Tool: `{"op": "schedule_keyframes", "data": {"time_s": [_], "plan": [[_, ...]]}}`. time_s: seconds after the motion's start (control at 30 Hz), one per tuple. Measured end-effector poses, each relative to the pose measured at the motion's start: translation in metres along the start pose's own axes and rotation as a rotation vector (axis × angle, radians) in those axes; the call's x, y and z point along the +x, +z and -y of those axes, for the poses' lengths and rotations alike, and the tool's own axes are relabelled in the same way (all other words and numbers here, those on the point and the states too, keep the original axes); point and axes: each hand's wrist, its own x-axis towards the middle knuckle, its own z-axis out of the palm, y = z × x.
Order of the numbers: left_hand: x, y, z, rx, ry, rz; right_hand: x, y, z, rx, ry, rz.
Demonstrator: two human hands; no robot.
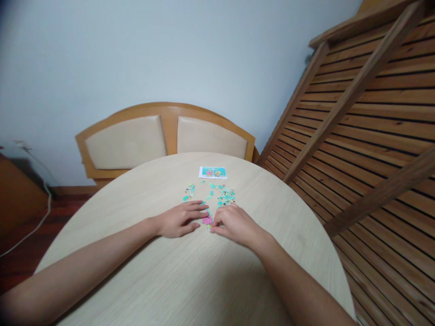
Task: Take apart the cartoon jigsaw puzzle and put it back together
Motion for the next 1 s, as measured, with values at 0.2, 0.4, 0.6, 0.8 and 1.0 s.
{"op": "schedule_keyframes", "data": {"time_s": [0.2, 0.4, 0.6, 0.8, 1.0], "plan": [[0.0, 0.0, 0.0, -0.002, 0.009, -0.002, -0.001, 0.0, -0.002, 0.039, -0.008, 0.001], [-0.001, 0.0, 0.0, -0.002, 0.006, -0.003, -0.006, -0.006, -0.008, 0.121, -0.038, 0.005], [-0.001, 0.001, 0.001, -0.007, 0.005, -0.01, -0.006, -0.001, -0.031, 0.004, 0.115, -0.239], [0.0, -0.001, -0.003, -0.037, 0.047, 0.014, 0.0, 0.023, -0.051, -0.089, 0.203, -0.312], [0.001, -0.003, -0.005, -0.044, 0.088, 0.014, 0.006, 0.036, -0.053, -0.106, 0.181, -0.261]]}}
